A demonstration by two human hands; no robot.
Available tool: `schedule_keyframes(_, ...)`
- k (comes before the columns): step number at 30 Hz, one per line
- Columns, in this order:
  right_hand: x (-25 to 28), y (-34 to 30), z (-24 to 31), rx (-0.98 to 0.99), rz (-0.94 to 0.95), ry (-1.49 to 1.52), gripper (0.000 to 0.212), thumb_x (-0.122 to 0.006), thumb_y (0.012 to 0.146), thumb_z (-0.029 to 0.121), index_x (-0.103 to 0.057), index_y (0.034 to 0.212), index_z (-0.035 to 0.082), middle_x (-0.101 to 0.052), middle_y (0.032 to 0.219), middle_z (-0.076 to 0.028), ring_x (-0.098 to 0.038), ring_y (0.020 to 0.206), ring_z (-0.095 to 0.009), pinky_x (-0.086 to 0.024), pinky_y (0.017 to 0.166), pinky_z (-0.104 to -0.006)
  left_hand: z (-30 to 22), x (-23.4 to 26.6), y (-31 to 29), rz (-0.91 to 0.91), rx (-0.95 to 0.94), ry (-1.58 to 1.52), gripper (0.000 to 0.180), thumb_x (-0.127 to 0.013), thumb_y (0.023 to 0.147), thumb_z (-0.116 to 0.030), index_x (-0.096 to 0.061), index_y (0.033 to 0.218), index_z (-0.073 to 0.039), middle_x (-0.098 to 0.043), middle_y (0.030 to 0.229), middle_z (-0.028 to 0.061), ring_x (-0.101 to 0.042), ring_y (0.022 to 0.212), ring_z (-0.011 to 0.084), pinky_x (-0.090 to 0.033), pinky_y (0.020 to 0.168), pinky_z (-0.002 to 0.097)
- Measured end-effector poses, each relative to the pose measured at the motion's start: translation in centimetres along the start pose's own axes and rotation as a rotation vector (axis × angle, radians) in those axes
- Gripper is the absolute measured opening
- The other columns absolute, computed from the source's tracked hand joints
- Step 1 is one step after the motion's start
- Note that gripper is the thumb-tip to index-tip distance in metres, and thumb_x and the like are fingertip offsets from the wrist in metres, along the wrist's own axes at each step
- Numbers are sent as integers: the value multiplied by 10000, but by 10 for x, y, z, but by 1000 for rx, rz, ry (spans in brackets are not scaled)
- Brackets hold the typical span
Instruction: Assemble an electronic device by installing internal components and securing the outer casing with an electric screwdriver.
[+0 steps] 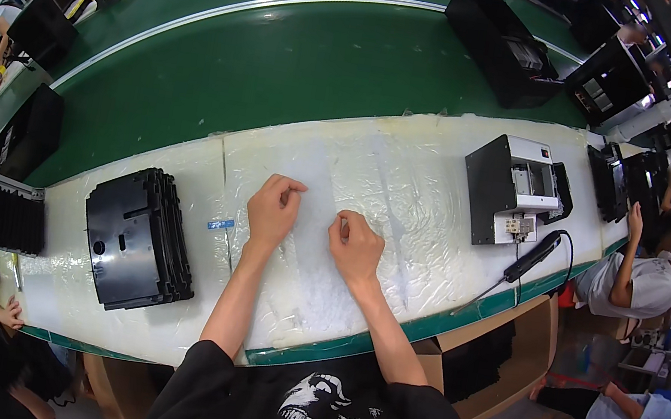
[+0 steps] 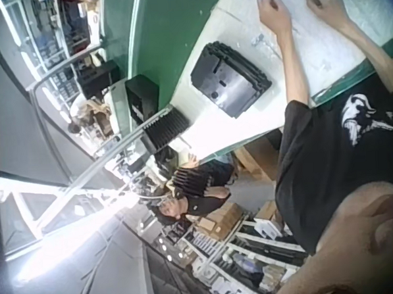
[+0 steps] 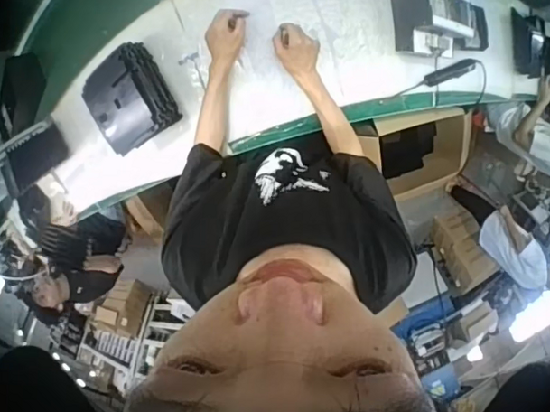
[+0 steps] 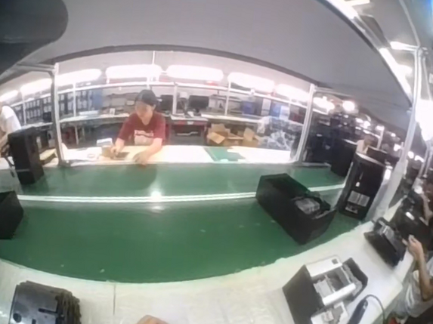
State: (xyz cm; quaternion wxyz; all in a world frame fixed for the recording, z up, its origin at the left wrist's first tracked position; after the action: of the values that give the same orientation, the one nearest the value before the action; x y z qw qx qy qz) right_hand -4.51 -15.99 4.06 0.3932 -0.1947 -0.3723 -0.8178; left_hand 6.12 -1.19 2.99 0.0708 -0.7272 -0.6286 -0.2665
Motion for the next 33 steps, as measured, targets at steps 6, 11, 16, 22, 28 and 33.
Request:
schedule_keyframes(6,-6,-3,5,146,75,-55,92,-640,745,70,-613,832,82,-591,669,-38,-579,493,-170,-435,436,-297,-1,-3,0,-3,-5,11,120,-561,779,-41,-669,804,-87,-603,775,33,-566,586,147,-454,558,267)
schedule_keyframes(11,-10,-5,15,197,119,-86,95,-625,748,82,-615,842,80,-592,680,-51,-590,520,-204,-444,440,-323,2,5,-1,-25,11,15,127,-550,780,-30,-665,815,-71,-592,767,47,-538,602,143,-436,569,261)
schedule_keyframes(16,-9,-7,11,190,133,-88,115,-618,751,94,-622,865,80,-597,695,-60,-600,551,-227,-448,449,-345,3,0,-2,-30,8,30,109,-571,773,-71,-670,795,-109,-609,777,42,-591,606,177,-470,568,294)
schedule_keyframes(22,-13,-6,11,111,128,-18,109,-616,761,89,-631,868,78,-624,707,-72,-606,557,-222,-459,482,-339,8,6,-3,-30,11,19,110,-576,774,-57,-670,808,-102,-611,783,48,-581,603,167,-459,559,282)
schedule_keyframes(28,-3,-5,1,51,106,-6,115,-624,768,90,-644,880,70,-617,672,-71,-592,523,-202,-457,489,-325,2,-1,-2,-71,-61,19,112,-570,766,-71,-666,809,-111,-612,791,44,-594,630,197,-471,578,307)
schedule_keyframes(33,-9,-6,0,4,127,2,101,-628,775,85,-645,872,61,-572,580,-61,-556,470,-186,-442,477,-316,7,2,-4,-23,-4,16,88,-581,776,-93,-664,785,-121,-624,809,28,-614,644,210,-490,588,328)
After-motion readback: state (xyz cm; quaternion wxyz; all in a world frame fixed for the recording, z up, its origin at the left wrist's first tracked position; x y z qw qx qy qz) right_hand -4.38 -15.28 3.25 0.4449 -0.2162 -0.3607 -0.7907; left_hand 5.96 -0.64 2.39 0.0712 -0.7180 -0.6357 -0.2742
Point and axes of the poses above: each hand's wrist, its own y-axis towards the middle knuckle, its own x-axis out of the back of the hand, z = x × y, the point moved 9 cm from there along y, towards the middle knuckle
